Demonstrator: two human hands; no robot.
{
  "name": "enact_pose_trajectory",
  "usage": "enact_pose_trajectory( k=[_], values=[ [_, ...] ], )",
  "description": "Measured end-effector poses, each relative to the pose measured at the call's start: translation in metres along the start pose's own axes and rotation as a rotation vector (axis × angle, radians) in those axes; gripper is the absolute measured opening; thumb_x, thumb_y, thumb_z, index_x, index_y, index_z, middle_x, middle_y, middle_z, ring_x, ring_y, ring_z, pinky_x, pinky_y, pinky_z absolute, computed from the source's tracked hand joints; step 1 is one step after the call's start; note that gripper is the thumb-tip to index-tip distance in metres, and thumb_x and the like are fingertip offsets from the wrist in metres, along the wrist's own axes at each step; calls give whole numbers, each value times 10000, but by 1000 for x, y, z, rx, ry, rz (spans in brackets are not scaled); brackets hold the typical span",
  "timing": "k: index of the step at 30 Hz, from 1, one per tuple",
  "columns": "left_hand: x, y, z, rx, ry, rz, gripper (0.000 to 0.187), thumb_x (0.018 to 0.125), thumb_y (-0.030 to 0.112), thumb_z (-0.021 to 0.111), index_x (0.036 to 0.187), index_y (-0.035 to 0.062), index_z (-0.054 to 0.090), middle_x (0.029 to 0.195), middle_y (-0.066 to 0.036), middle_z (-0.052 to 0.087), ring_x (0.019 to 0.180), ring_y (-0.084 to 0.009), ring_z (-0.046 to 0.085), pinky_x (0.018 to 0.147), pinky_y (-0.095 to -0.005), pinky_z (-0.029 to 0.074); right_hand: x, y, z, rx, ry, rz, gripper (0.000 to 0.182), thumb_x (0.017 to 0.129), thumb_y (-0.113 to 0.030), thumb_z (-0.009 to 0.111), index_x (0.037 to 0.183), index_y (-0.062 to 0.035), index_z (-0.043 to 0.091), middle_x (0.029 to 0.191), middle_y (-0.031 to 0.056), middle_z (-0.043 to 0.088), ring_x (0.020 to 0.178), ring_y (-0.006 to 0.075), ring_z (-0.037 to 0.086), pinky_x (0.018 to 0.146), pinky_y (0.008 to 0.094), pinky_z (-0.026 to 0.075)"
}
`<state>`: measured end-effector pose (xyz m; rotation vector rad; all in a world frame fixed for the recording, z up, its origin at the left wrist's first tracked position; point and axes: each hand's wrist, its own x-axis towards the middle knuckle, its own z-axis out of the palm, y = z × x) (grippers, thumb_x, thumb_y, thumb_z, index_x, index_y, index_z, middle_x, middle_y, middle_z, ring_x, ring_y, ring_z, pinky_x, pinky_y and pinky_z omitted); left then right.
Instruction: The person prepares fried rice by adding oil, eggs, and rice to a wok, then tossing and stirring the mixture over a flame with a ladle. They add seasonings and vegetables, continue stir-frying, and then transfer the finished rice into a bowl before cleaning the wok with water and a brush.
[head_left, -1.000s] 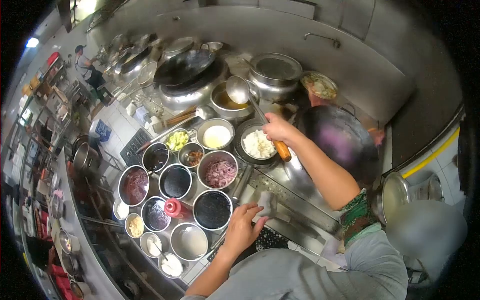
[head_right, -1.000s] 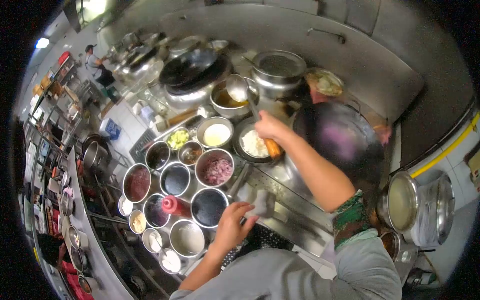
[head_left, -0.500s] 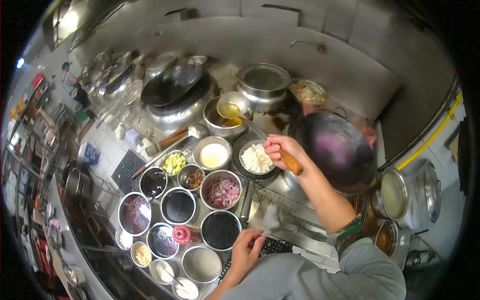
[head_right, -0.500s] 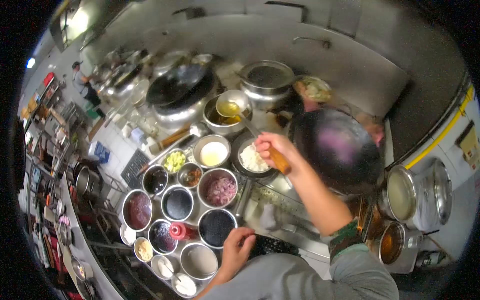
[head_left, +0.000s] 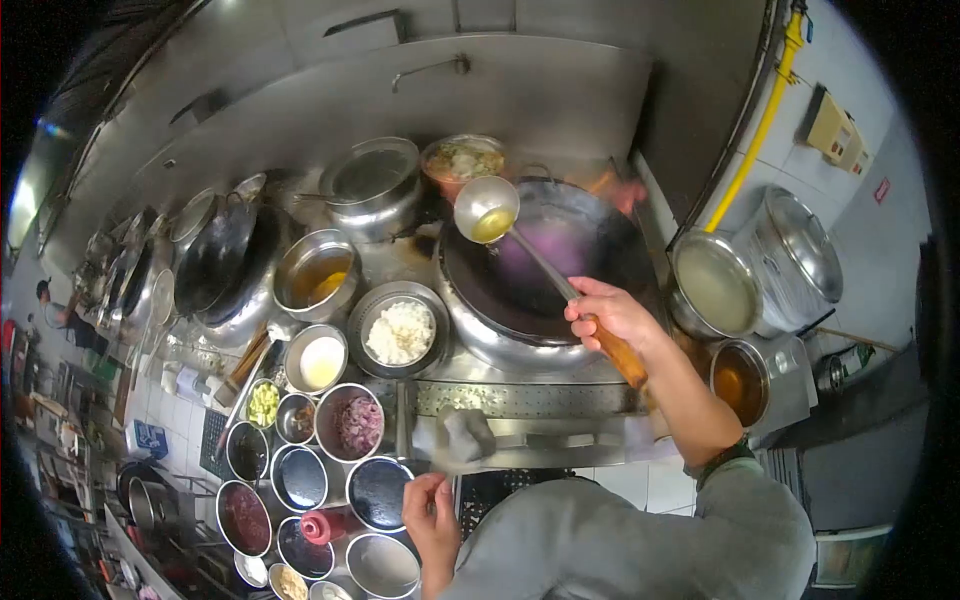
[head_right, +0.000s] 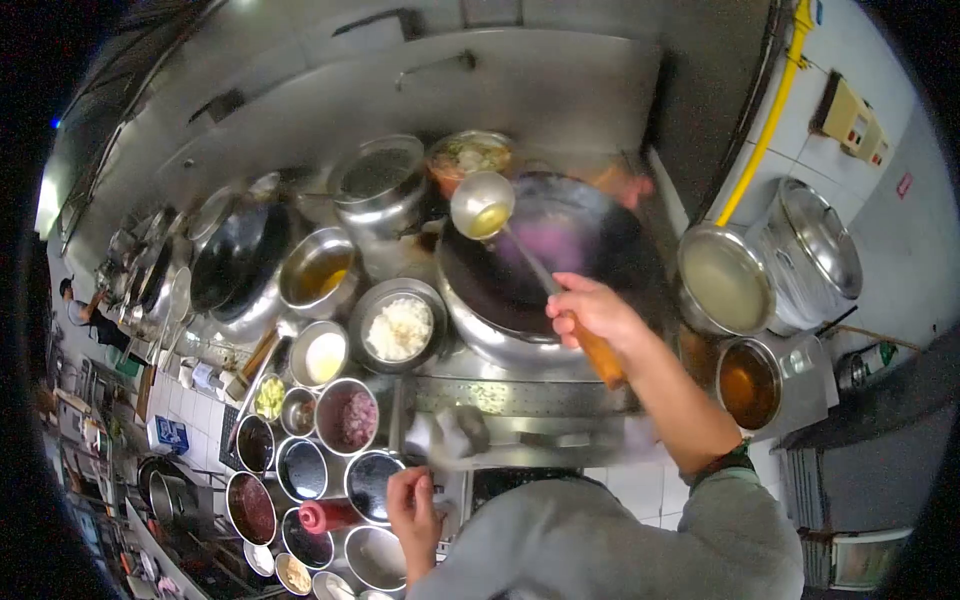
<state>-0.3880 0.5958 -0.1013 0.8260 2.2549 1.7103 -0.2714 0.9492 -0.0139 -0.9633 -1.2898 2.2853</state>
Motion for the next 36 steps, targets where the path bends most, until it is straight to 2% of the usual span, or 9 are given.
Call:
enact_pose_trajectory(
  k=[7,13,18,22,27,30,31,34,36],
  values=[
    [-16,17,38,33,4,33,89,896,21,631,973,-19,653,968,-125,636,807,-189,614,679,-288,491,20,-4,-78,-180,99,-39,653,890,-31,556,1479,-52,275,821,35,516,556,91,492,429,272,422],
    [-37,37,66,100,41,33,98,898,20,630,986,-11,658,956,-119,639,785,-181,607,672,-281,485,9,-20,-124,-312,119,-86,614,920,-56,548,1479,-57,293,811,37,526,562,102,495,442,294,443],
    [-59,53,88,62,71,-107,99,898,23,638,991,-4,662,942,-88,628,792,-149,586,682,-262,472,-14,-30,-148,-412,130,-112,615,923,-58,544,1483,-52,289,832,46,532,567,112,498,440,292,443],
    [-80,40,92,54,121,-99,101,895,12,636,990,4,670,935,-93,632,763,-155,585,660,-266,468,-29,-35,-147,-257,78,-100,599,923,-63,543,1471,-40,303,836,46,536,567,103,496,443,283,441],
    [-97,57,82,174,203,-45,100,891,14,635,980,1,678,923,-122,654,758,-194,613,660,-289,482,-25,-34,-106,264,-223,-38,372,949,-78,518,1309,-53,425,853,50,546,567,72,487,435,236,426],
    [-114,79,65,254,275,-101,113,881,42,672,986,2,686,956,-139,670,813,-227,647,701,-305,505,1,-14,-36,553,-457,18,133,965,-50,488,1097,-65,495,842,38,533,540,47,454,419,217,437],
    [-123,80,57,260,309,-97,120,882,51,678,991,3,688,960,-139,671,830,-226,651,703,-306,509,13,-7,-6,525,-461,29,41,969,-118,505,1005,-113,485,742,10,523,532,76,476,418,224,416],
    [-156,73,32,272,401,-78,134,886,66,685,1007,7,693,980,-133,672,869,-225,659,700,-309,521,49,24,78,278,-562,1,39,969,-90,515,941,-63,516,708,-6,503,513,54,449,425,217,421],
    [-184,84,5,300,486,-137,147,888,74,685,1022,15,696,1013,-125,668,897,-231,662,716,-313,530,75,60,138,-216,-442,-142,111,979,-139,511,883,-83,507,672,-12,491,522,58,456,442,224,413]
  ],
)
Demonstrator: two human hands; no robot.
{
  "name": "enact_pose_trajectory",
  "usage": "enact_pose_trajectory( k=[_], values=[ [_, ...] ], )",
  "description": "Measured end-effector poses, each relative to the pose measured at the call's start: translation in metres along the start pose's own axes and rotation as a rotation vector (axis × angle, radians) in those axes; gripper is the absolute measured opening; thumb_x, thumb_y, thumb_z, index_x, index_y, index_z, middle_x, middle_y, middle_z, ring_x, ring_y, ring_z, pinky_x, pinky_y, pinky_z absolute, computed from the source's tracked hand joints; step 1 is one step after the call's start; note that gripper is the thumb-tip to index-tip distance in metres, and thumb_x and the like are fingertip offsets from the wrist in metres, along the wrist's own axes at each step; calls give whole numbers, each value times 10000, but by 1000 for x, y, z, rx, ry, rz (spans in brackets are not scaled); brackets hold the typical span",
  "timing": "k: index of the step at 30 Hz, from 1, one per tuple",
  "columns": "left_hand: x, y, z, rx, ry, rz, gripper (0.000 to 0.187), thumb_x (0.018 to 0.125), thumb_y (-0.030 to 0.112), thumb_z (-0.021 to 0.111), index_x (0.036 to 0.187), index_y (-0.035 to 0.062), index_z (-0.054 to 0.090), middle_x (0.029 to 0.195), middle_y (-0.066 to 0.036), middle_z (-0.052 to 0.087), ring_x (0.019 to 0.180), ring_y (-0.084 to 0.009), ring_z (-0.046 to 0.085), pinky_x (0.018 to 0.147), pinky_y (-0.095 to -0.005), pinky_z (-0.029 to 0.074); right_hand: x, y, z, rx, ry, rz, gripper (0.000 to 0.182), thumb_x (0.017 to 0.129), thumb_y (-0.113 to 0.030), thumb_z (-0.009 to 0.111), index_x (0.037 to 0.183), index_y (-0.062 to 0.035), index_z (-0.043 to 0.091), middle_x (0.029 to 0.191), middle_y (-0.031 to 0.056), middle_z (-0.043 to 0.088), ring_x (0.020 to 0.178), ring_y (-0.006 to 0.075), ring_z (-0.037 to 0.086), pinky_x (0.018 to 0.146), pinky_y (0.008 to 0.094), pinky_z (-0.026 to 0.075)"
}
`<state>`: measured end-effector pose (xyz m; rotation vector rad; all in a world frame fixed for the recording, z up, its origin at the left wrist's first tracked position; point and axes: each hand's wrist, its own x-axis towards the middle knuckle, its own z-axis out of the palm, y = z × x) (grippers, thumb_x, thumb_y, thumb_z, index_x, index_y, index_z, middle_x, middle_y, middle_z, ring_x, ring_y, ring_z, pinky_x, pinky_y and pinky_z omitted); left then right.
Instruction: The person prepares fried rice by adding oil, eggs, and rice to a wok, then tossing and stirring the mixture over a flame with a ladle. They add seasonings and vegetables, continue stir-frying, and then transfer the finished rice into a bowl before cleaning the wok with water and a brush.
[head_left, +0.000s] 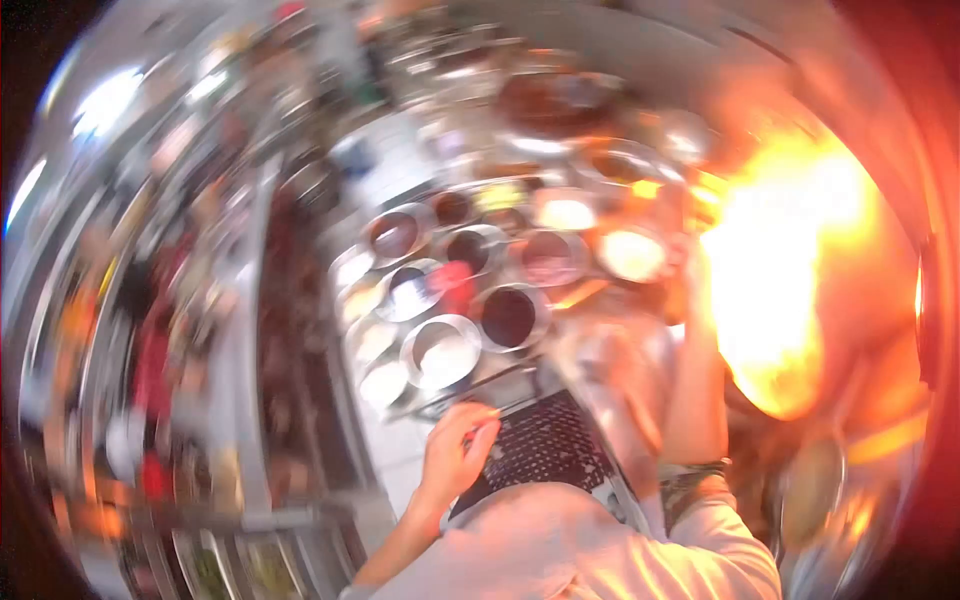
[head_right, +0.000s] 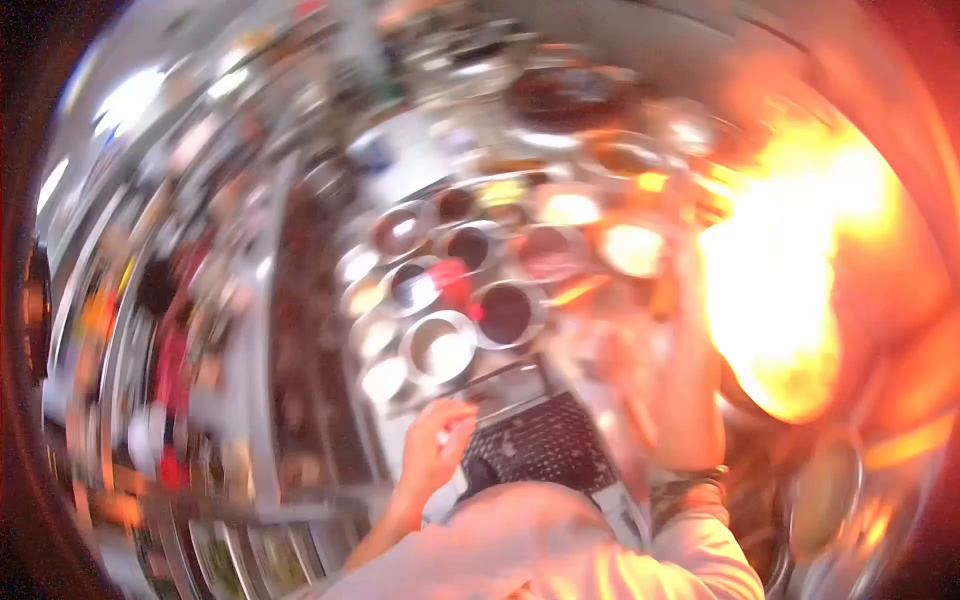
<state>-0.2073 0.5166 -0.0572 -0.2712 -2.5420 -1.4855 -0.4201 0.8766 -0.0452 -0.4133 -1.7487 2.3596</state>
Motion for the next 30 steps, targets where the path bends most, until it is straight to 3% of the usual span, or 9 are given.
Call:
enact_pose_trajectory(
  k=[6,10,12,14,19,22,23,26,30],
  values=[
    [-60,-64,-141,156,525,-186,131,891,97,678,993,17,696,942,-101,666,810,-199,643,686,-295,503,169,126,76,233,-181,-89,75,962,-107,481,903,-68,506,696,6,469,547,86,438,483,227,402],
    [-122,-149,-253,315,867,-380,138,897,133,671,979,25,694,929,-117,673,785,-228,661,693,-325,519,201,158,87,362,-272,-136,64,952,-85,461,917,-58,506,713,18,455,563,105,426,510,229,394],
    [-151,-209,-312,344,979,-449,150,899,156,669,969,26,697,919,-118,675,778,-228,663,701,-326,522,149,135,113,197,-258,-322,93,1006,-69,380,1046,-47,462,744,15,415,538,89,386,507,213,347],
    [-170,-261,-363,361,1056,-536,191,913,196,658,960,15,699,908,-123,675,778,-238,672,719,-334,525,83,114,148,1077,-725,-37,223,1035,-82,334,1229,12,392,793,23,397,529,89,385,470,205,354],
    [-168,-354,-457,273,1058,-582,213,922,216,661,977,12,692,875,-88,702,778,-166,659,711,-295,507,-99,85,304,1261,-800,219,357,1051,-102,305,1360,75,304,796,40,383,491,102,372,353,214,331],
    [-138,-374,-497,237,1049,-561,229,919,234,670,985,17,698,868,-88,713,779,-158,659,709,-293,509,-118,105,351,1301,-868,289,357,1057,-115,297,1351,86,290,792,51,391,467,98,364,308,216,314],
    [-128,-379,-509,249,1036,-561,257,912,240,658,986,-4,693,907,-146,709,779,-238,688,713,-342,530,-138,107,381,1314,-878,335,333,1058,-119,294,1320,86,309,788,52,387,462,98,363,303,215,313],
    [-102,-383,-541,246,1041,-517,253,910,241,659,990,3,694,906,-144,710,783,-233,689,721,-336,530,-150,130,431,1304,-865,394,185,1067,-135,285,1109,32,352,777,54,368,448,100,377,283,215,315],
    [-89,-402,-598,269,1072,-542,269,905,263,652,1003,17,698,928,-152,718,831,-268,691,766,-359,529,-154,160,501,1242,-859,504,190,1074,-172,314,915,-69,334,720,40,364,424,96,368,284,218,322]
  ],
)
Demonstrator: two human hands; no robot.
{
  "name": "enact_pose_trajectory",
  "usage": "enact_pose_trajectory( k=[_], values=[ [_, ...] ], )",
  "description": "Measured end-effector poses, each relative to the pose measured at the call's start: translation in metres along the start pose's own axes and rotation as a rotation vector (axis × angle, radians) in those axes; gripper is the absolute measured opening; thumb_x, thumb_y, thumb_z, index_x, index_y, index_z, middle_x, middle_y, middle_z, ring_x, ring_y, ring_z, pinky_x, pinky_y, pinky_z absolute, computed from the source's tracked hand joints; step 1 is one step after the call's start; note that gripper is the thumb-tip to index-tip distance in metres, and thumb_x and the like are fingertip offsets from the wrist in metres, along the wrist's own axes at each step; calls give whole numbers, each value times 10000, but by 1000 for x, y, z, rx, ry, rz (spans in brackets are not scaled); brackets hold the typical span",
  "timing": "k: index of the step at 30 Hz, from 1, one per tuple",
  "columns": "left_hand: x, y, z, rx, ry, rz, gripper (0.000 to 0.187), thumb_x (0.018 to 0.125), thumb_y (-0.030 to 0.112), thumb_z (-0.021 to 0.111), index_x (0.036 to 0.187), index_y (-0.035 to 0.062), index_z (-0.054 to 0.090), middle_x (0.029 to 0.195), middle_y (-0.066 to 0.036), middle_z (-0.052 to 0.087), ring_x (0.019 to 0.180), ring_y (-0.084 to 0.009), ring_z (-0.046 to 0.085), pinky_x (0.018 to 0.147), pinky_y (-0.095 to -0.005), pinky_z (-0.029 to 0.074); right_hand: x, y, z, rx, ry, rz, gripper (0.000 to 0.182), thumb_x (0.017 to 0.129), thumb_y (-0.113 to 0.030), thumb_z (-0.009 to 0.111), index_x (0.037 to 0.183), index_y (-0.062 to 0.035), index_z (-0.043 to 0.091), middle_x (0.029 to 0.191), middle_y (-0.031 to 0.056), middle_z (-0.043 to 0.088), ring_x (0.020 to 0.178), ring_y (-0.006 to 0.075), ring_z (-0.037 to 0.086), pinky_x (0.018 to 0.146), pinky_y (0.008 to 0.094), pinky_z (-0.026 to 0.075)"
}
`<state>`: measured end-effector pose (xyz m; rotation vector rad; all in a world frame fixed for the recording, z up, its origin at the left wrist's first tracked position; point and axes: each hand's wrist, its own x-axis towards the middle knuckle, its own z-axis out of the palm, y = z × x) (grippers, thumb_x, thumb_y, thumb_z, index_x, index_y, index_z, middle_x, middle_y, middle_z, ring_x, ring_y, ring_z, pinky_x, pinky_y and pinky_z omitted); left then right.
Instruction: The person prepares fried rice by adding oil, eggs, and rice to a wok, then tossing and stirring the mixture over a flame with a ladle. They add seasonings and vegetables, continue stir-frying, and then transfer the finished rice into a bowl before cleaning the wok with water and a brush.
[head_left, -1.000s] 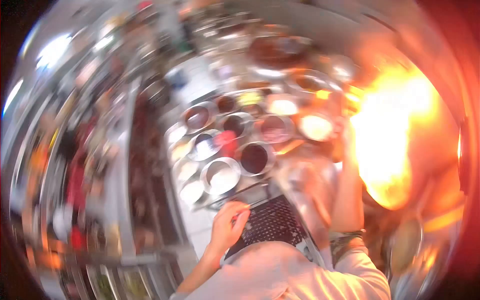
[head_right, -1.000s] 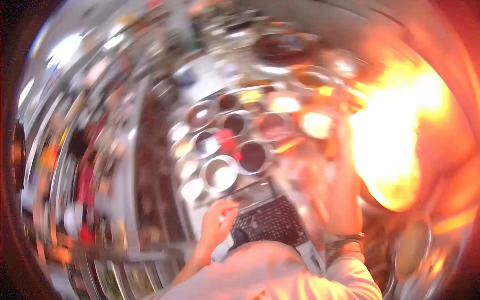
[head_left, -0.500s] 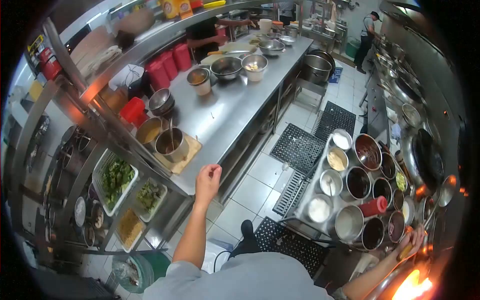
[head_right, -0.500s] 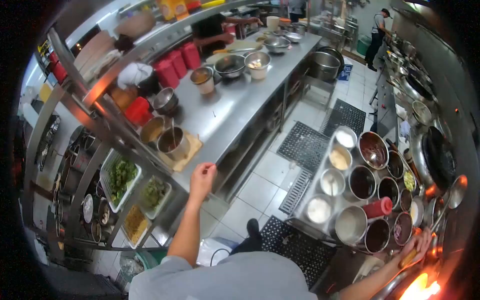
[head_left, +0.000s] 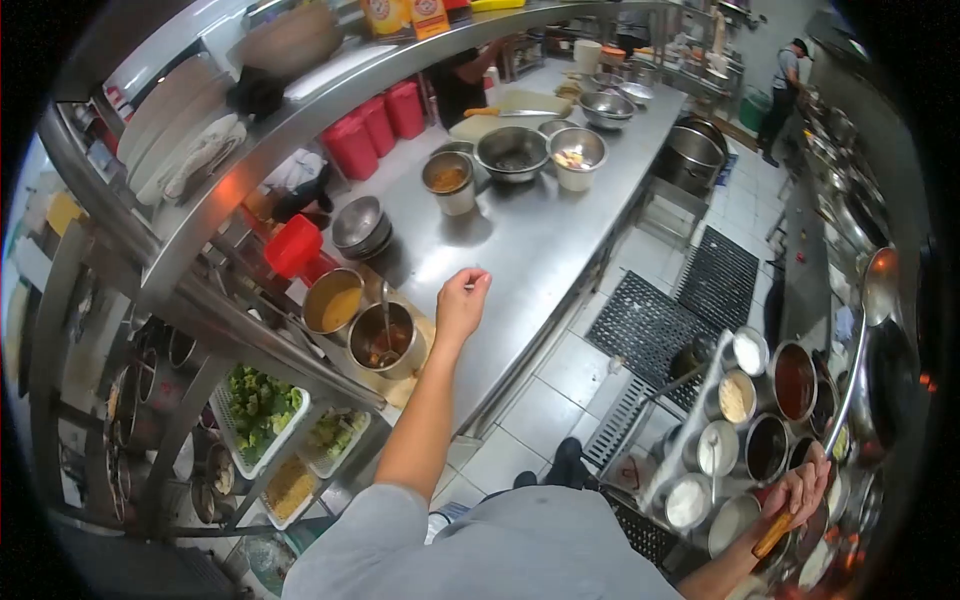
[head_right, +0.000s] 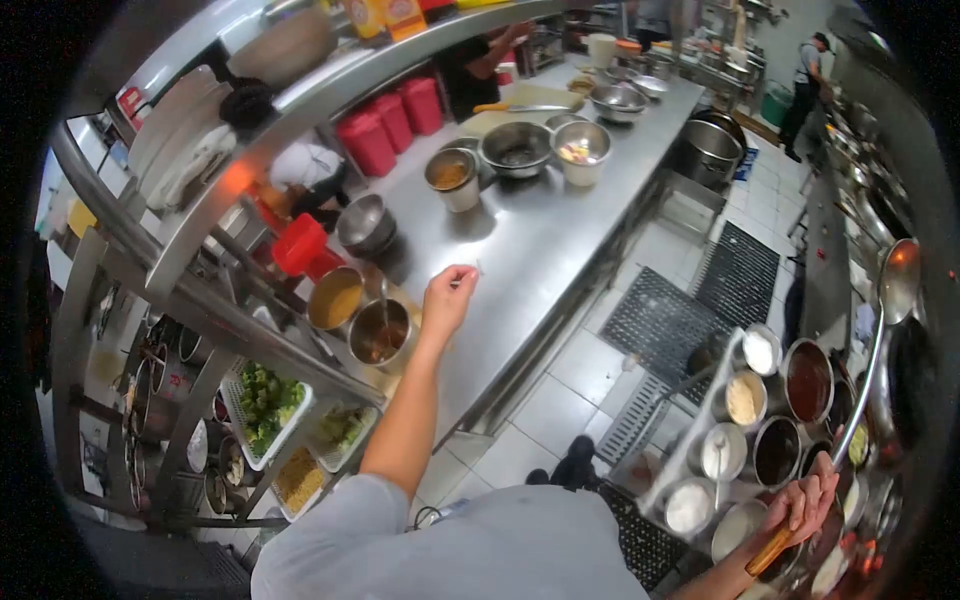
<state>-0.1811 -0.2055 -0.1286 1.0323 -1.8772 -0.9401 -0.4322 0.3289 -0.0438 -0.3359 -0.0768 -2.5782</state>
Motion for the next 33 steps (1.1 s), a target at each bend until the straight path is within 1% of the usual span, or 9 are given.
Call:
enact_pose_trajectory(
  k=[6,11,17,19,20,21,22,23,33],
  values=[
    [135,-42,-27,288,175,60,291,884,294,638,1018,44,707,963,-162,723,919,-338,679,834,-406,518,88,67,-66,-67,47,204,242,1086,-232,310,917,-62,343,669,29,359,423,93,372,306,223,321],
    [295,-122,-18,507,235,-109,456,849,335,649,1157,-2,644,1077,-239,673,1062,-379,625,939,-443,484,189,96,-145,-109,114,215,210,1091,-205,247,991,-40,332,890,85,376,510,115,439,345,264,388],
    [408,-177,8,708,300,-323,455,877,285,567,1206,-27,611,1200,-314,595,1160,-418,575,1010,-451,451,288,149,-210,-185,218,437,275,1097,-284,237,1093,-26,335,862,45,357,483,114,389,352,306,462],
    [424,-184,9,696,176,-342,421,870,254,579,1205,2,624,1194,-263,627,1146,-394,594,995,-447,464,317,172,-220,-209,277,447,280,1088,-259,265,902,-55,315,823,57,370,494,102,411,307,255,401],
    [429,-182,9,685,113,-349,406,867,238,586,1204,17,631,1191,-238,643,1139,-382,603,988,-445,471,331,179,-234,-172,119,603,247,1084,-232,278,1012,-11,361,854,56,373,506,98,415,312,247,407],
    [431,-182,14,741,121,-367,370,844,172,601,1199,83,651,1170,-157,680,1119,-342,626,970,-431,482,339,189,-236,-149,214,556,265,1073,-194,293,1280,-56,203,881,67,372,503,98,415,316,253,428],
    [431,-172,14,737,117,-370,365,830,150,610,1187,94,662,1158,-152,685,1106,-339,633,960,-427,489,348,213,-219,-127,309,506,557,1061,-157,309,1549,-102,45,907,78,371,499,99,415,321,258,449],
    [430,-164,13,732,111,-374,363,816,129,618,1174,105,673,1147,-147,690,1093,-337,640,949,-423,496,359,228,-211,-125,267,557,651,1042,-119,320,1570,-167,-58,903,90,377,495,99,415,321,255,445],
    [352,-136,-10,561,18,-554,309,752,101,649,1051,93,726,1040,-156,715,993,-333,680,870,-419,532,419,376,-181,-91,82,1197,685,988,-57,456,1558,-145,85,795,72,407,451,74,399,342,267,455]
  ],
)
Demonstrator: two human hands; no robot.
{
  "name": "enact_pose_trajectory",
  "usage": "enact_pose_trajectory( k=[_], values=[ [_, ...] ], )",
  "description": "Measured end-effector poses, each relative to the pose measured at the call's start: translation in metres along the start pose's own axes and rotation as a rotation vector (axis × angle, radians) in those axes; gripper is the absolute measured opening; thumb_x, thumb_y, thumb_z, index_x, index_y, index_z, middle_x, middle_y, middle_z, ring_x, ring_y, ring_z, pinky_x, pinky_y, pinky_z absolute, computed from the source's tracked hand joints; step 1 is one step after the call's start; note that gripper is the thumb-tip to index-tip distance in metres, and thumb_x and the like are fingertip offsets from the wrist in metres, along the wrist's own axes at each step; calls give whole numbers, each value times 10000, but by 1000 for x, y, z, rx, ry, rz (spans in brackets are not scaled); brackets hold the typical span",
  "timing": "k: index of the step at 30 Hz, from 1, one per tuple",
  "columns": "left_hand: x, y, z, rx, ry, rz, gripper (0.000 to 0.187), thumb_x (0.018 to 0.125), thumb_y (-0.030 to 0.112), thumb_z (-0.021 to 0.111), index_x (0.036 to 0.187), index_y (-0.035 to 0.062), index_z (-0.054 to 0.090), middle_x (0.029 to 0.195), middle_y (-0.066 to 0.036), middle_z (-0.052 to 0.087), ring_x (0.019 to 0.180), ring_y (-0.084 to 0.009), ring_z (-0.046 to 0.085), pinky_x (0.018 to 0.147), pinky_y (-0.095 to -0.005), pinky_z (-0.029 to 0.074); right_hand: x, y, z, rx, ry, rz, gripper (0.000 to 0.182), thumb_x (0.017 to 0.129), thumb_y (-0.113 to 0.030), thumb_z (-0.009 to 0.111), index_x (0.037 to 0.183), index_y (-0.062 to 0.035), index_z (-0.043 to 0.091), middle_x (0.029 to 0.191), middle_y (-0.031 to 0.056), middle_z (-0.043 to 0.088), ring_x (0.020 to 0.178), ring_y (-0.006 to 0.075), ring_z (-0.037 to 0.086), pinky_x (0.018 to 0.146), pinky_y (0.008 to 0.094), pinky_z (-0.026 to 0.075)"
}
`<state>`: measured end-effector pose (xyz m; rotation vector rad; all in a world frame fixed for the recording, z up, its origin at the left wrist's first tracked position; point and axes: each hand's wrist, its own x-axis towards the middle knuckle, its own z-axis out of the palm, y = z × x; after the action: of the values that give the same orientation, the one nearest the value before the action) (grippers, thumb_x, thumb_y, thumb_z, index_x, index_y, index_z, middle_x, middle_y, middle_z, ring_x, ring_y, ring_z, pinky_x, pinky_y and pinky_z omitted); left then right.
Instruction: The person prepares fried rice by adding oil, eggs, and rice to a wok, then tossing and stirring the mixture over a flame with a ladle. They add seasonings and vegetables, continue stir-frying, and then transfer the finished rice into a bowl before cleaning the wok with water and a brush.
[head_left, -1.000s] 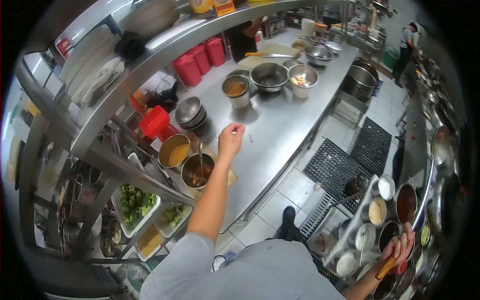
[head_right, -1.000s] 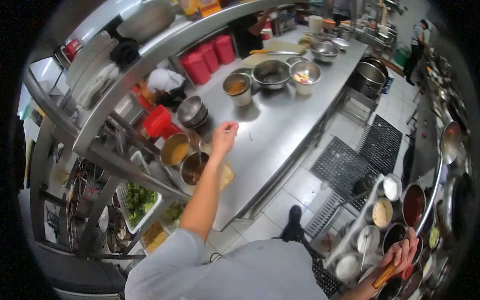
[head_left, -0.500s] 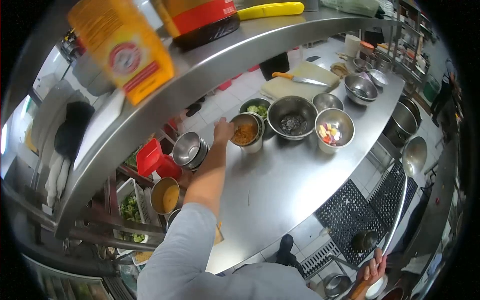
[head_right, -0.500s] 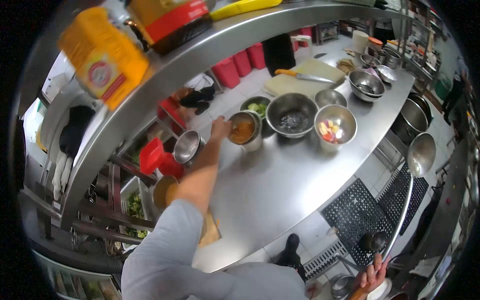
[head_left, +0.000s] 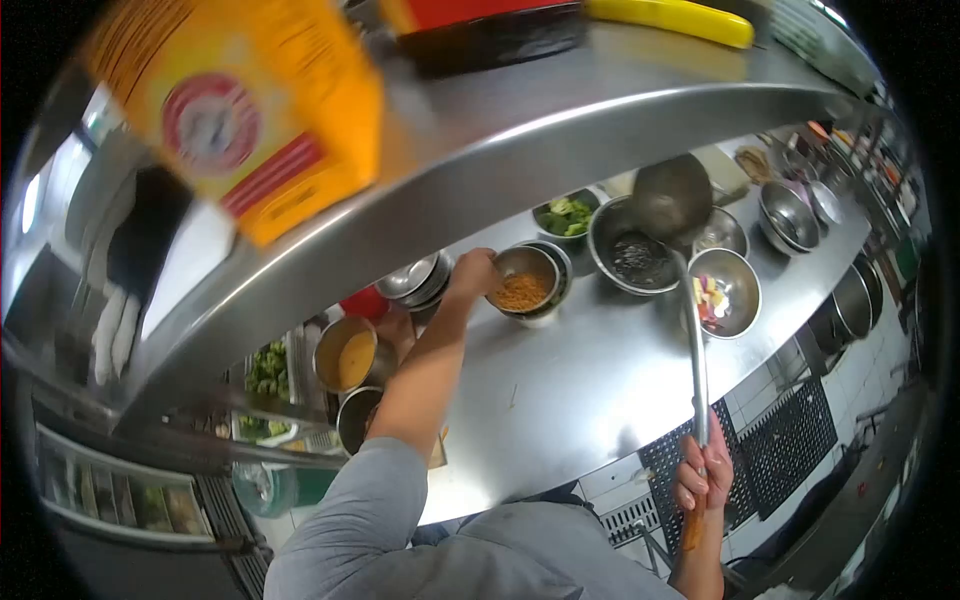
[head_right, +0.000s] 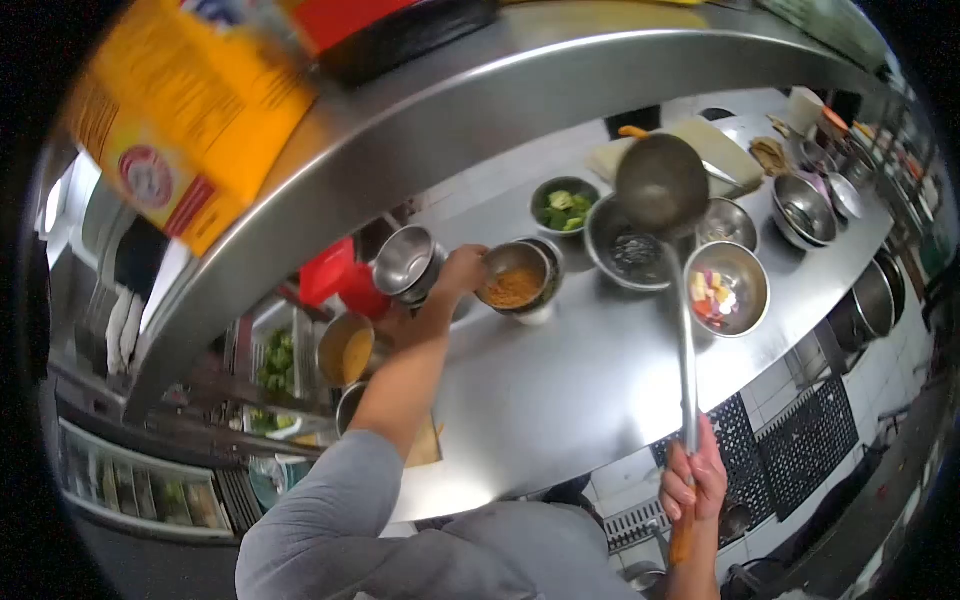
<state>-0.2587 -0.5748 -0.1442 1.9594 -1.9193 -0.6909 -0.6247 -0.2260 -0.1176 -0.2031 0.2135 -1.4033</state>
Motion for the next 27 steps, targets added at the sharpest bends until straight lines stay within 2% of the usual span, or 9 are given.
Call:
enact_pose_trajectory(
  k=[3,7,14,16,18,20,23,24,27],
  values=[
    [-41,-23,2,92,60,107,271,771,94,627,1025,80,722,1009,-170,713,976,-356,675,852,-438,532,39,18,36,-175,74,205,715,912,-60,539,1542,-151,214,742,55,409,417,77,378,303,243,396],
    [-113,-30,-7,-43,97,-90,267,805,151,628,1045,74,713,1024,-193,701,986,-367,666,859,-445,521,78,51,88,-445,53,474,708,886,-48,569,1524,-120,270,767,67,460,418,76,394,300,234,373],
    [-183,-49,-12,-219,180,-98,286,791,246,690,1008,65,650,997,-180,697,978,-379,661,844,-435,517,150,156,169,-1337,-411,801,629,910,-28,520,1502,-73,314,885,86,557,496,107,483,458,270,417],
    [-193,-67,0,-261,289,-2,380,763,323,718,1020,64,610,985,-166,691,953,-377,664,810,-423,524,158,188,183,-1504,-488,762,612,896,-24,516,1483,-60,347,885,110,565,601,167,554,559,312,474],
    [-190,-80,23,-913,301,-164,385,767,335,712,1021,64,609,996,-171,692,958,-378,664,799,-422,527,168,213,183,-1656,-627,666,606,887,-37,523,1471,-42,366,934,126,578,680,187,593,610,324,501],
    [-231,-66,11,-846,457,155,366,800,320,692,1052,72,595,930,-181,690,923,-364,677,760,-411,531,181,233,169,-1779,-798,535,608,880,-62,536,1463,-17,372,1023,142,590,735,176,603,619,314,501],
    [-259,-63,7,-464,195,-38,287,853,239,651,1079,77,580,854,-185,681,867,-353,684,739,-408,531,196,252,155,-1949,-946,380,605,863,-77,542,1440,23,389,1126,195,590,827,195,628,659,326,511],
    [-273,-59,7,-599,187,-121,256,865,233,636,1058,76,572,826,-181,673,841,-356,682,724,-416,528,200,255,150,-1978,-1041,225,617,850,-90,548,1432,43,389,1085,213,622,793,203,643,694,352,516],
    [-317,-56,22,-853,122,-294,177,900,206,604,1000,73,542,760,-149,643,711,-300,665,636,-395,523,198,265,180,-2014,-908,537,619,859,-104,545,1439,38,383,1007,192,654,730,216,648,699,357,518]
  ],
)
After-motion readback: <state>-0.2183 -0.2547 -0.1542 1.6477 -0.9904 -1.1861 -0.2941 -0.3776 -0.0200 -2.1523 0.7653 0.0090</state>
